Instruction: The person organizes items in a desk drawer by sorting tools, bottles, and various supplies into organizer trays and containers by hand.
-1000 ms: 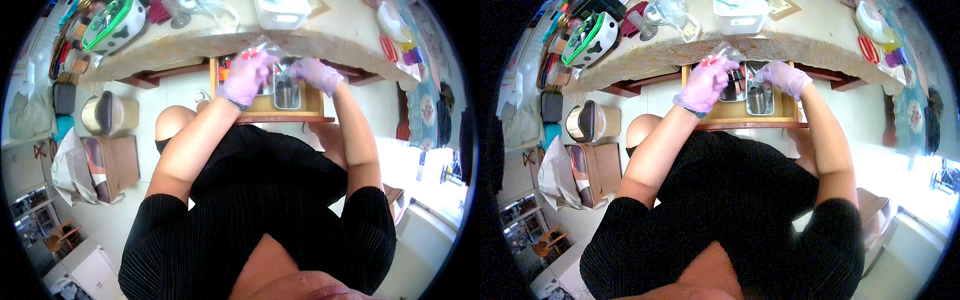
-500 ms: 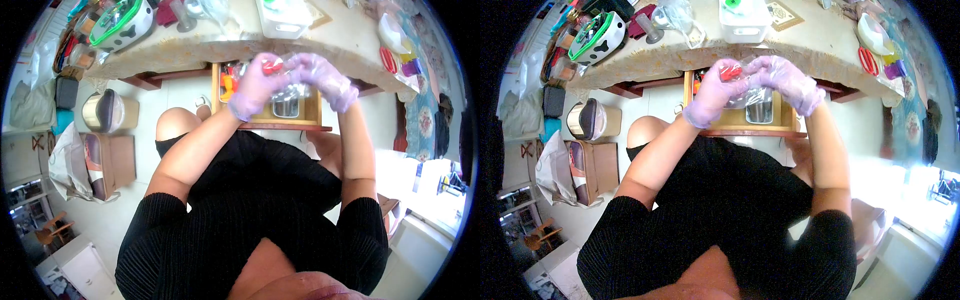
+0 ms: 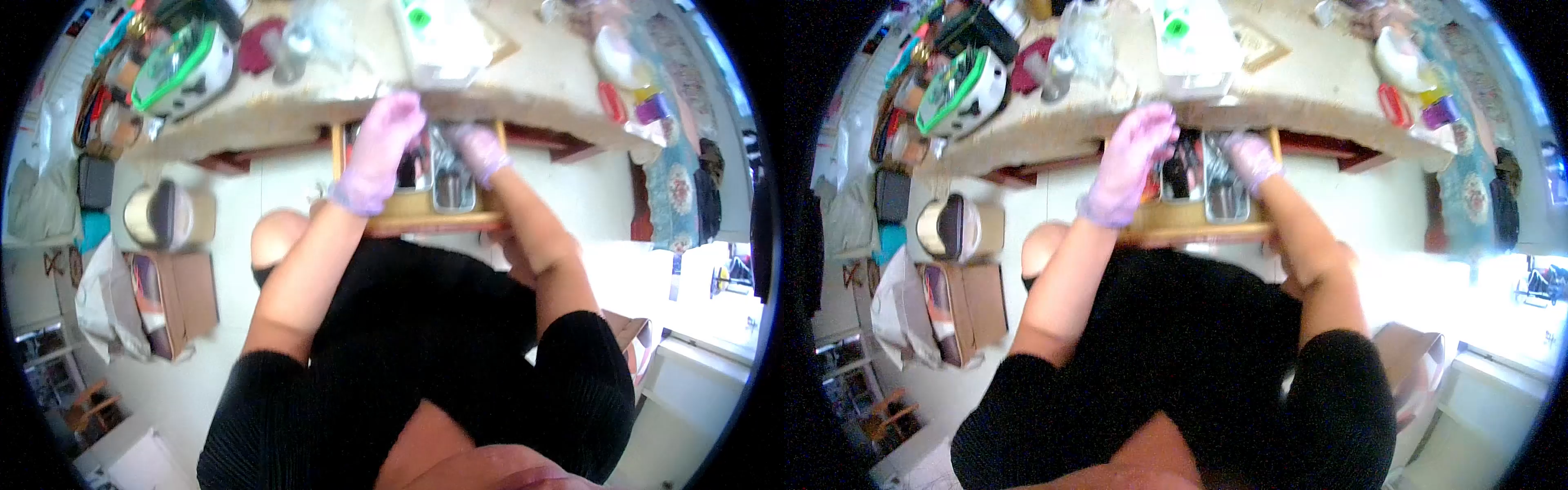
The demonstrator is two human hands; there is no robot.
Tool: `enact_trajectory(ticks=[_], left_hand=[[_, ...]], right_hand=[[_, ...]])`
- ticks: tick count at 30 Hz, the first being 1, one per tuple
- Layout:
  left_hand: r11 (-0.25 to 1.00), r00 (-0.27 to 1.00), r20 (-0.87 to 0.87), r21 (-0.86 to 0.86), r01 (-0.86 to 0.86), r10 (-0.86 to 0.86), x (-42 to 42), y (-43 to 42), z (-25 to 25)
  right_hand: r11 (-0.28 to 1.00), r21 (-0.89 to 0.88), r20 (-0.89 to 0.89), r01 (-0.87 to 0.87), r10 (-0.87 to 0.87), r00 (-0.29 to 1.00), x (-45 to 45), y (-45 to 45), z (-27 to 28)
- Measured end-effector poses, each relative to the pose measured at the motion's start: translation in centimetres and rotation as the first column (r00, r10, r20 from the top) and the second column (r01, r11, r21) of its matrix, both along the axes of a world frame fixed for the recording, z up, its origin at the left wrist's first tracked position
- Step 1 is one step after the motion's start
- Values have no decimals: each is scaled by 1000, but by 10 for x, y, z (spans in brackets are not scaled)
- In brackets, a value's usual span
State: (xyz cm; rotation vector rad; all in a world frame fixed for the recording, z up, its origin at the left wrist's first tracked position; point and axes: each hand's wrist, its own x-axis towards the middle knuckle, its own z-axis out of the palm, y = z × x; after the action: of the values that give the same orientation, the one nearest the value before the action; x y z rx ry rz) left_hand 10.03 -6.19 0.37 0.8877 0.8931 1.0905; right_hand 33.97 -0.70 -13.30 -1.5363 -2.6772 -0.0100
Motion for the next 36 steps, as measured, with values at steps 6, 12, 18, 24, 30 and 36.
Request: enact_trajectory(ticks=[6, 12, 18, 24, 30, 36], left_hand=[[998, 998, 58, -52, 36, -33, -10, -4, 17], [999, 994, 103, 4, 40, -40, -15, 2, 13], [997, 993, 85, -4, 80, -79, -9, 2, 13], [998, 994, 97, 33, 52, -55, -18, 10, 5], [995, 986, 157, 84, 46, -59, -27, 8, 14], [998, 994, 110, 59, 10, -16, -27, 12, 9]], right_hand=[[903, -306, -206, 301, -371, 905, -24, 21, -11], [958, -258, 208, 127, -73, 975, -25, 39, -80], [921, -382, 365, 81, 70, 928, -33, 29, -56], [890, -454, 215, 35, 72, 974, -31, 16, 43], [923, -347, 106, -166, 215, 971, -8, -30, 86], [894, -360, 32, -268, 299, 954, -30, -95, 68]])
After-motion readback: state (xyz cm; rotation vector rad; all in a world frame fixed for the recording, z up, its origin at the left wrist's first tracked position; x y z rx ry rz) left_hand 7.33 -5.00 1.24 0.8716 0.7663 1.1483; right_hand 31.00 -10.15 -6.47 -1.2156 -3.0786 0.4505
